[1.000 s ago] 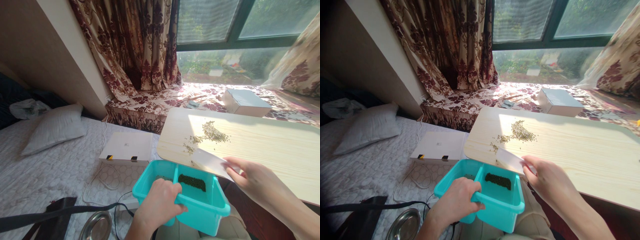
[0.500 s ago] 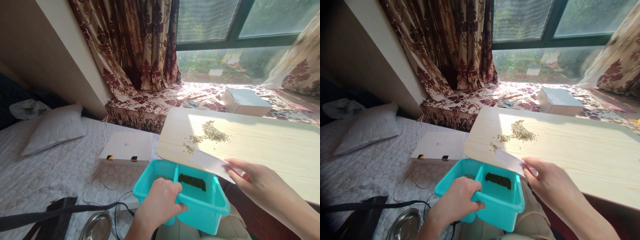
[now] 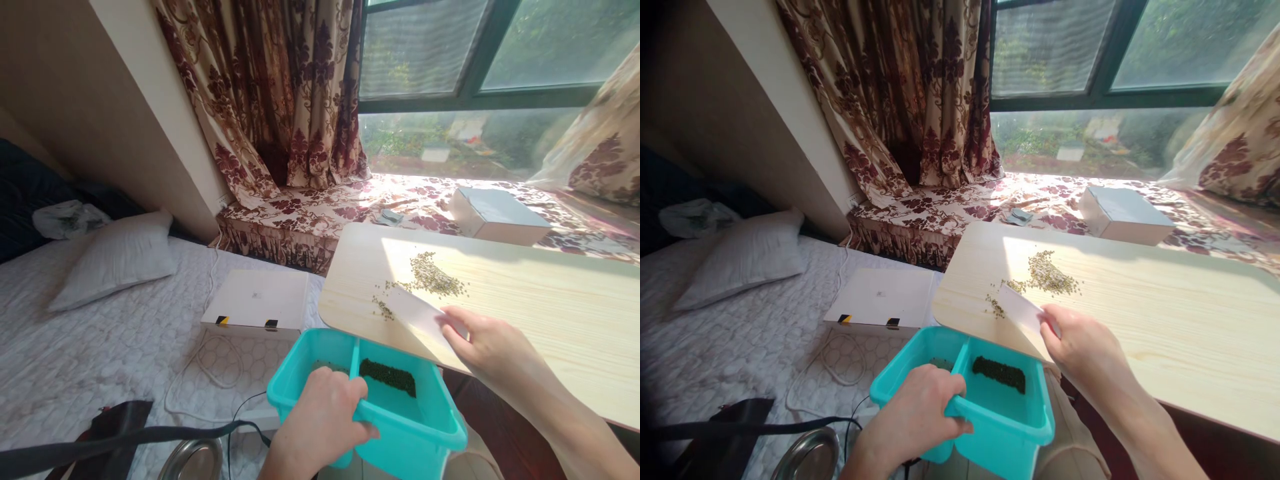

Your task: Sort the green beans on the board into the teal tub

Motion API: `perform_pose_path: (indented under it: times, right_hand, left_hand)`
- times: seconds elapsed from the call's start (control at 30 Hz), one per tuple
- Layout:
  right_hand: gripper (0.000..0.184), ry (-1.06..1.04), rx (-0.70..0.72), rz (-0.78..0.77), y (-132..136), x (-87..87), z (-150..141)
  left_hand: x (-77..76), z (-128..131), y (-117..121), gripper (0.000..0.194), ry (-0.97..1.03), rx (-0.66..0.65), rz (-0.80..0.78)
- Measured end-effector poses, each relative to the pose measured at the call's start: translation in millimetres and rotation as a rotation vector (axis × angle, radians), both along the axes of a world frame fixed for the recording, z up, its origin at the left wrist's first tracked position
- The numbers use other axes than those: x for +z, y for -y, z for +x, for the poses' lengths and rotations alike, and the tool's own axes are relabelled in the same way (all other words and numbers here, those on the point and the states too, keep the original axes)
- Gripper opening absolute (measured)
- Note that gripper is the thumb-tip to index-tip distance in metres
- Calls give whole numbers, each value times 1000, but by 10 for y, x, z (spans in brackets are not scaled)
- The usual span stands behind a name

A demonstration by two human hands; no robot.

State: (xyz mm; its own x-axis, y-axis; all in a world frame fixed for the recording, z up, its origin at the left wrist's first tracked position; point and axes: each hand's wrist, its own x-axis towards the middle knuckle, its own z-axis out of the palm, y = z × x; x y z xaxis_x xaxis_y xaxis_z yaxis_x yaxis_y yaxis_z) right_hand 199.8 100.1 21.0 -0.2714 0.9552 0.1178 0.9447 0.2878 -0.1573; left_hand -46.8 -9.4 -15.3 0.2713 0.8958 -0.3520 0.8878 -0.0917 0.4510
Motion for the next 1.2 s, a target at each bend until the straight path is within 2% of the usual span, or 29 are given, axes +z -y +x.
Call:
perform_pose_path:
  times: [0.27, 0.5, 0.77, 1.03, 1.13, 1.2]
  right_hand:
    - [28, -110, 94, -4, 66, 16, -74]
    - [29, -136, 137, 72, 151, 55, -49]
    - [28, -238, 170, 2, 90, -72, 41]
    - [31, -306, 213, -1, 55, 25, -33]
    - [31, -379, 216, -44, -4, 11, -28]
    - [31, -445, 210, -91, -73, -30, -80]
  left_hand:
    - [-13, -36, -11, 31, 14, 22, -24]
    - [-47, -25, -50, 36, -19, -20, -14]
    - [-6, 54, -116, 37, -81, -96, -17]
    - [77, 80, -147, 36, -117, -80, -47]
    - [66, 81, -148, 35, -114, -84, -79]
    - [63, 78, -164, 34, -118, -133, -97]
